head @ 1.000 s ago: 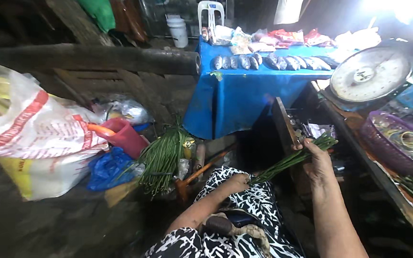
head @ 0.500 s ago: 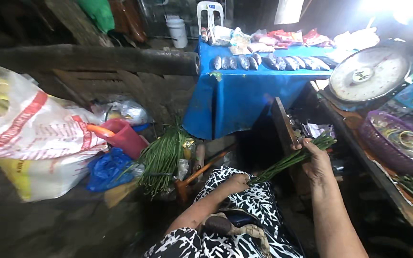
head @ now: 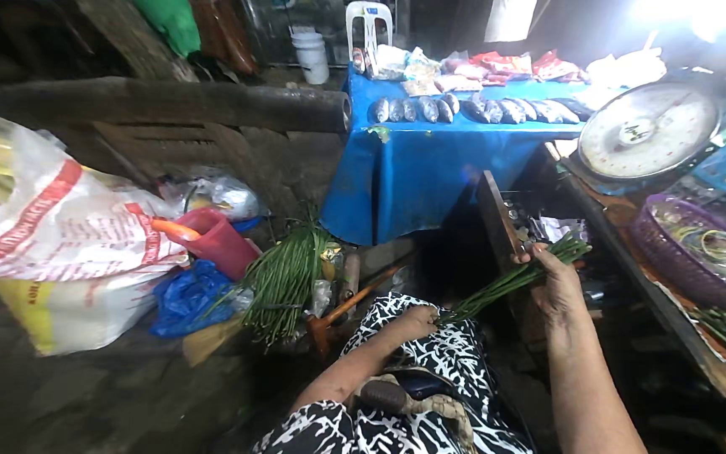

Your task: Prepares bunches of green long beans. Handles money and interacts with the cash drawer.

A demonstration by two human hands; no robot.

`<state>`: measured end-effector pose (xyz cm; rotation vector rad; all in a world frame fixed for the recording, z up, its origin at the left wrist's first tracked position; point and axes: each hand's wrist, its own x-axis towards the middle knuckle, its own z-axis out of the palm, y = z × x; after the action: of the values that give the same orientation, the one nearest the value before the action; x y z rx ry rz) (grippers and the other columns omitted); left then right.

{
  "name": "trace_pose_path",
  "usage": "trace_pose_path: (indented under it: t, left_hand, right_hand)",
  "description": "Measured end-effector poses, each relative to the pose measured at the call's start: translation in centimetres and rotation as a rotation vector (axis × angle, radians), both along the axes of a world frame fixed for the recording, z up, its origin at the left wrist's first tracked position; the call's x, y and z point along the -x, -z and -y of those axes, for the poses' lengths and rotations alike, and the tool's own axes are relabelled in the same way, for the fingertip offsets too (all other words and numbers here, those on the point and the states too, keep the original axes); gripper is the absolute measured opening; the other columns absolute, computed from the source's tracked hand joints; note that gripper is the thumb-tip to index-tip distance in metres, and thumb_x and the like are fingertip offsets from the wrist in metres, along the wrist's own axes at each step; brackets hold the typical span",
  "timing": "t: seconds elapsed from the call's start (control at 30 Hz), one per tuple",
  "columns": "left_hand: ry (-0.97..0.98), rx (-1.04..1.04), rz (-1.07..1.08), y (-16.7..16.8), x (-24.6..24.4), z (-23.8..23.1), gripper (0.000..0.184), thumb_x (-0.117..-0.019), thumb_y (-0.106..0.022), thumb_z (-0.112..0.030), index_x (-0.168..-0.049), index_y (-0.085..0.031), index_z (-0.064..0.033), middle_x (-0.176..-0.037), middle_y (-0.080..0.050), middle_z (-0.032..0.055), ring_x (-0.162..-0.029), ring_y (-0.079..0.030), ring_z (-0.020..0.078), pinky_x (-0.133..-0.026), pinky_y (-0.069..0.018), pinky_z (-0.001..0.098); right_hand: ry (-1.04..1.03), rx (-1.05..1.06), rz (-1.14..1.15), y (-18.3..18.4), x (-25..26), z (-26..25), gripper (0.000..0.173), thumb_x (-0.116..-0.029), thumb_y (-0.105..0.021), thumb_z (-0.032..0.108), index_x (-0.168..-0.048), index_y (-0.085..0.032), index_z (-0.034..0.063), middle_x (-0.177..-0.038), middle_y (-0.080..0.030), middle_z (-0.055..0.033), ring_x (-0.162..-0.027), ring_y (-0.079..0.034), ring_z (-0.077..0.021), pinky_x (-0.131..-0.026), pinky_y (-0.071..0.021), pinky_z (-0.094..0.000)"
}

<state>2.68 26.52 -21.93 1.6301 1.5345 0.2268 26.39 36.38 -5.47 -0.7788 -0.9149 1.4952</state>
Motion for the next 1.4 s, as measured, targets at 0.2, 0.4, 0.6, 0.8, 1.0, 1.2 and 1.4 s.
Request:
trace_pose_path:
  t: [0.2,0.4,0.6,0.8,1.0,1.2,1.4]
  left_hand:
    - [-0.001,0.011,0.002,0.14,-0.01,-0.08,0.035,-0.0991,-0.065,-0.018,-0.129,-0.062,0.0012,-0.115,-0.069,0.0206,-0.107,-0.068,0.0335,-0.099,-0.0511,0.0542]
    - [0.006,-0.019,0.005,0.23,0.05,0.02,0.034,-0.0985,-0.066,-0.018,-0.126,-0.063,0.0018,-0.112,-0.070,0.0216,-0.106,-0.067,0.0351,-0.098,-0.0511,0.0558]
    - [0.010,-0.004,-0.007,0.09,0.02,-0.01,0.034,-0.0993,-0.065,-0.018,-0.127,-0.063,0.0011,-0.114,-0.070,0.0208,-0.108,-0.067,0.0345,-0.099,-0.0506,0.0556]
    - [0.007,-0.004,-0.003,0.14,0.04,-0.02,0.034,-0.0989,-0.065,-0.018,-0.127,-0.063,0.0017,-0.114,-0.070,0.0210,-0.107,-0.067,0.0343,-0.099,-0.0510,0.0551]
    - [0.008,-0.008,-0.004,0.28,0.04,-0.03,0.034,-0.0986,-0.066,-0.018,-0.126,-0.064,0.0012,-0.112,-0.070,0.0205,-0.106,-0.067,0.0343,-0.098,-0.0512,0.0551]
    - [0.017,-0.004,-0.020,0.03,0.02,0.01,0.034,-0.0995,-0.065,-0.019,-0.126,-0.063,0.0010,-0.111,-0.070,0.0206,-0.105,-0.067,0.0342,-0.097,-0.0511,0.0555]
    - [0.005,0.001,-0.010,-0.11,-0.01,0.01,0.035,-0.0989,-0.065,-0.019,-0.128,-0.063,0.0012,-0.113,-0.070,0.0215,-0.106,-0.067,0.0355,-0.098,-0.0510,0.0567]
  right_hand:
    - [-0.007,-0.003,-0.009,0.14,-0.05,-0.09,0.007,-0.1013,-0.051,0.004,-0.100,-0.058,0.0027,-0.078,-0.069,-0.0077,-0.073,-0.071,-0.0195,-0.078,-0.0623,-0.0377]
    - [-0.016,-0.021,-0.004,0.18,-0.10,-0.12,0.008,-0.1003,-0.050,0.005,-0.099,-0.058,0.0030,-0.077,-0.068,-0.0073,-0.072,-0.070,-0.0192,-0.079,-0.0618,-0.0377]
    - [-0.004,-0.021,0.003,0.14,-0.08,-0.09,0.008,-0.1004,-0.050,0.004,-0.099,-0.058,0.0025,-0.077,-0.069,-0.0075,-0.072,-0.070,-0.0193,-0.077,-0.0621,-0.0373]
    - [-0.014,-0.016,0.003,0.18,-0.08,-0.16,0.008,-0.1004,-0.051,0.004,-0.100,-0.059,0.0025,-0.077,-0.069,-0.0076,-0.072,-0.070,-0.0187,-0.078,-0.0621,-0.0368]
    - [-0.006,-0.005,-0.006,0.16,-0.06,-0.12,0.008,-0.1006,-0.051,0.004,-0.099,-0.058,0.0023,-0.076,-0.069,-0.0077,-0.072,-0.070,-0.0194,-0.077,-0.0621,-0.0375]
    - [-0.009,-0.009,-0.003,0.06,-0.04,-0.01,0.008,-0.1012,-0.049,0.004,-0.099,-0.057,0.0026,-0.077,-0.069,-0.0074,-0.072,-0.070,-0.0189,-0.078,-0.0622,-0.0371]
    - [0.005,-0.007,0.005,-0.05,0.06,0.04,0.006,-0.1008,-0.050,0.003,-0.101,-0.056,0.0024,-0.077,-0.069,-0.0074,-0.072,-0.070,-0.0191,-0.077,-0.0622,-0.0371]
